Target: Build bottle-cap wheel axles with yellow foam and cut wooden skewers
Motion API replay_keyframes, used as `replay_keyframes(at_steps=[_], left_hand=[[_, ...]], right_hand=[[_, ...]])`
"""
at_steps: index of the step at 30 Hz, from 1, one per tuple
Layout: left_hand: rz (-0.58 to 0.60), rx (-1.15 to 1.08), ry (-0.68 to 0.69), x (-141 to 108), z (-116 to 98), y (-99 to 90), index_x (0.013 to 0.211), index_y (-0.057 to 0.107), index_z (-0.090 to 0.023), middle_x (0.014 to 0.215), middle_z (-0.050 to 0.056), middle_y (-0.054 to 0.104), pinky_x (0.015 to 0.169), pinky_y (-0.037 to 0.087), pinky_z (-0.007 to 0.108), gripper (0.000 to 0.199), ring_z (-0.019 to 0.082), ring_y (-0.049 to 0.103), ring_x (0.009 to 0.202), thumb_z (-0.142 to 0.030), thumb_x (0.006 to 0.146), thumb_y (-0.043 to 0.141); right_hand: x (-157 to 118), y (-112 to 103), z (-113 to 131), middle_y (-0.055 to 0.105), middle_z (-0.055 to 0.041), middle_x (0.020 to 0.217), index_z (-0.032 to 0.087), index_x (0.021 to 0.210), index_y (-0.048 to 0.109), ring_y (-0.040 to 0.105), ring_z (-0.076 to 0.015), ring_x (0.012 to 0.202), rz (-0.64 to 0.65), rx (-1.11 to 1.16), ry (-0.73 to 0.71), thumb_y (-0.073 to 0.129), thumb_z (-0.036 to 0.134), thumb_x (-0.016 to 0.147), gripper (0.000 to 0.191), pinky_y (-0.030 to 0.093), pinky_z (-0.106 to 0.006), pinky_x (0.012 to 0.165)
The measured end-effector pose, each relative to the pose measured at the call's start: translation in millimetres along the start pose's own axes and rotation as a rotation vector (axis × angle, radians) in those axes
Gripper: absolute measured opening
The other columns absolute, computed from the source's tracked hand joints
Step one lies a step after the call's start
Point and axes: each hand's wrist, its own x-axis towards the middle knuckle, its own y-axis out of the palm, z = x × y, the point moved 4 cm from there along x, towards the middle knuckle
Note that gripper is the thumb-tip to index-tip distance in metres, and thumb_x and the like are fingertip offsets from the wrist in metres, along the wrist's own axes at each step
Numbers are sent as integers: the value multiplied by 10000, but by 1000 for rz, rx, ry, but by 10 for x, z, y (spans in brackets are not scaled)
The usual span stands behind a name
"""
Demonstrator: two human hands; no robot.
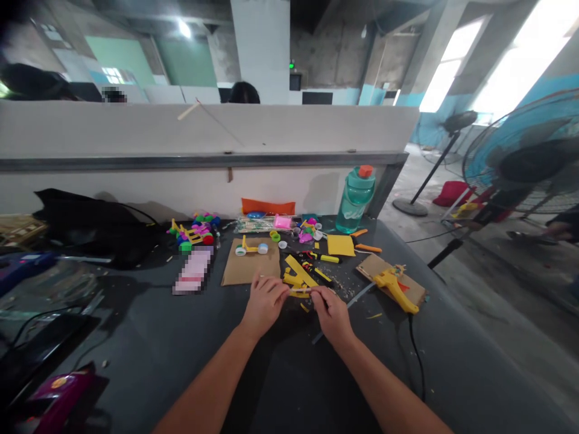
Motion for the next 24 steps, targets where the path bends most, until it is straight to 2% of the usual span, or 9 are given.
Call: replay_keyframes(at_steps=[3, 6, 9, 13, 16, 19, 22, 24], left_hand=[[-114, -10, -208, -26, 235, -20, 870, 593, -199, 782, 44, 627, 866, 405, 377, 211, 183, 566, 797, -279, 895, 400], [-162, -84, -363, -48, 404, 14, 938, 564, -181, 804, 62, 638, 680, 436, 284, 234, 181, 590, 753, -298, 907, 365], [-124, -132, -388, -43, 439, 72, 976, 548, -184, 832, 57, 651, 645, 429, 260, 240, 170, 609, 742, -312, 910, 356], [-69, -125, -398, -40, 432, 111, 993, 547, -192, 851, 54, 667, 636, 435, 251, 248, 170, 629, 740, -332, 905, 362], [-62, -64, -412, -45, 436, 106, 993, 554, -198, 847, 54, 671, 625, 431, 247, 250, 169, 630, 715, -338, 901, 369], [-37, -12, -398, -38, 422, 105, 977, 566, -195, 830, 53, 670, 610, 419, 240, 254, 163, 622, 680, -332, 900, 367], [-22, 22, -387, -27, 396, 97, 953, 575, -194, 833, 56, 669, 611, 412, 238, 250, 165, 622, 686, -319, 898, 365], [-14, 44, -389, -25, 375, 87, 954, 577, -194, 835, 58, 668, 617, 412, 240, 250, 169, 622, 701, -316, 896, 366]], right_hand=[[-9, -28, -40, 525, 18, 638, 196, 1039, 545, 516, -131, 535, -58, 63, 68, 363, 366, 906, 283, 418, -236, 516], [-5, -21, -39, 523, 15, 676, 194, 1057, 525, 514, -124, 551, -73, 83, 75, 372, 360, 900, 276, 413, -235, 518], [1, 8, -3, 526, 9, 695, 192, 1058, 519, 529, -127, 576, -99, 97, 52, 381, 338, 895, 259, 429, -244, 539], [-31, -45, 167, 530, -4, 713, 198, 1040, 518, 547, -139, 611, -195, 124, -69, 399, 294, 886, 217, 456, -268, 570], [-86, -232, 412, 549, -24, 750, 207, 1036, 533, 554, -143, 624, -294, 106, -208, 434, 244, 872, 196, 466, -281, 574], [-115, -530, 681, 549, -27, 748, 211, 1037, 533, 543, -140, 598, -431, 125, -337, 461, 217, 856, 194, 458, -277, 537], [-54, -849, 784, 511, -3, 704, 209, 1031, 505, 495, -115, 524, -557, 224, -286, 438, 238, 870, 177, 425, -254, 485], [43, -1010, 738, 496, 8, 710, 212, 1049, 482, 461, -95, 495, -540, 293, -205, 424, 248, 877, 184, 405, -235, 469]])
